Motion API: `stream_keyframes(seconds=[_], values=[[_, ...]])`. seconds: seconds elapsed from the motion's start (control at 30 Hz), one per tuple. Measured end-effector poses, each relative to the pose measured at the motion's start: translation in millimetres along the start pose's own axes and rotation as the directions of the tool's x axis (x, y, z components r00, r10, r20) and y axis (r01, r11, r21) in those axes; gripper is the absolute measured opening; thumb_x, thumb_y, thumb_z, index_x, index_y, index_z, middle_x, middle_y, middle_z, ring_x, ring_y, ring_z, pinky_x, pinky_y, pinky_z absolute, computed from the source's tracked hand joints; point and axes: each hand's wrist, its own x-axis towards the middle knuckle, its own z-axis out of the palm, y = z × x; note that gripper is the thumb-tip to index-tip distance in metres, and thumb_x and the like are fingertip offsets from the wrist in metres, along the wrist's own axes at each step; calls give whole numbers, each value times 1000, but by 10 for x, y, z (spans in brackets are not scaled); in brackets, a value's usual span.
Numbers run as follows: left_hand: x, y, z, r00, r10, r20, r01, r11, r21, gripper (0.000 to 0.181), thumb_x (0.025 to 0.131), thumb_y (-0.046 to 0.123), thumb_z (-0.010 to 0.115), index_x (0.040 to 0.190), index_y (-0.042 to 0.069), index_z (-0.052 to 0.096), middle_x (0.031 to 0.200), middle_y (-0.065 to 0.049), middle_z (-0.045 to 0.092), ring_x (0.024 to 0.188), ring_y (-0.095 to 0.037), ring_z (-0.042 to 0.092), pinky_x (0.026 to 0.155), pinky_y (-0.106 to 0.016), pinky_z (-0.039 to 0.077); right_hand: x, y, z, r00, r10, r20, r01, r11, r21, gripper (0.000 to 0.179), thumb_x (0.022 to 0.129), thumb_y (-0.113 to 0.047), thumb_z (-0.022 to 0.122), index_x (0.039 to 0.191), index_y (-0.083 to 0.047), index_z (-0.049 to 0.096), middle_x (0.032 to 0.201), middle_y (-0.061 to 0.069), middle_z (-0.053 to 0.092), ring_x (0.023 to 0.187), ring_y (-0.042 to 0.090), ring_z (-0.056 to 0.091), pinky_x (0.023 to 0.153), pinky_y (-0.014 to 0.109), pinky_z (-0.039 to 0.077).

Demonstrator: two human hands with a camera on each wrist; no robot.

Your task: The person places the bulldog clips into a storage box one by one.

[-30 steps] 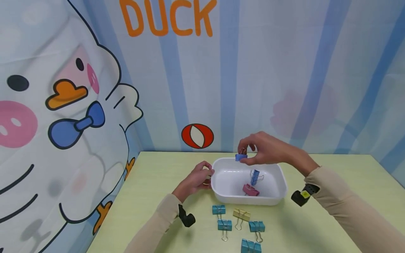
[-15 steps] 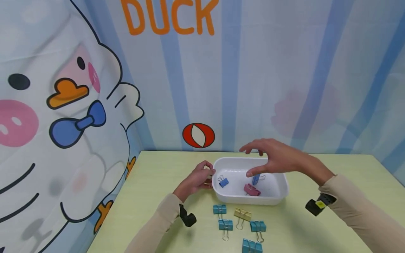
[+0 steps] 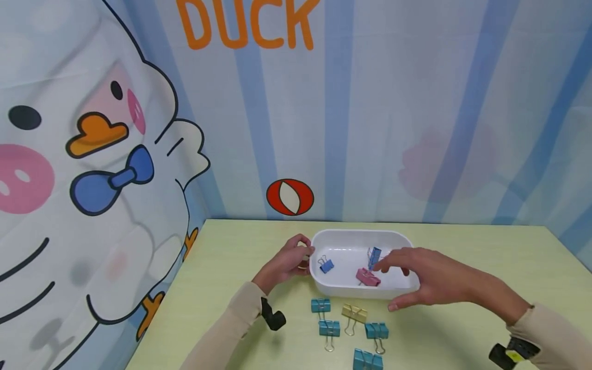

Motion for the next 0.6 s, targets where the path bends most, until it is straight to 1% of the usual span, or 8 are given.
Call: stream_keyframes(seconds=[0.1,0.2,0.3,0.4,0.47,0.6], values=[[-1,9,-3,1000,4,0,-4,1000,7,15,106,11,53,120,9,50,116,-17,57,84,-27,61,66,-28,55,-86,15,138,999,13,37,-14,999,38,64,82,-70,74,131,-29,68,125,-10,66,102,9,60,81,36,57],[-2,10,-2,1000,7,5,-7,1000,6,15,106,11,53,120,9,50,116,-17,56,84,-26,60,66,-28,55,-134,46,299,996,16,83,-22,996,83,58,84,-65,76,129,-29,69,122,-10,68,97,10,59,78,34,56],[-10,6,1,1000,8,12,-8,1000,1,14,105,11,53,119,9,50,116,-18,57,83,-26,60,66,-29,55,-157,88,471,992,15,128,-31,992,123,51,85,-58,79,126,-29,70,122,-10,68,95,10,59,77,33,56],[-26,2,3,1000,17,13,-17,1000,-1,14,105,11,53,119,8,49,116,-19,57,83,-27,60,67,-29,55,-151,136,633,988,20,154,-43,988,145,46,86,-52,81,125,-29,72,121,-12,67,94,9,59,78,31,56],[-35,4,2,1000,19,11,-19,1000,-2,14,105,11,53,119,9,50,117,-19,57,83,-26,60,68,-29,55,-140,162,728,988,17,155,-38,991,128,43,86,-49,82,123,-30,73,120,-14,67,95,9,59,80,32,57],[-26,-4,-2,1000,12,11,-12,1000,-1,15,105,11,53,120,9,50,117,-19,57,84,-26,60,69,-30,55,-128,195,897,987,44,155,-55,996,70,37,85,-43,84,120,-33,75,116,-15,66,98,9,59,86,37,58]])
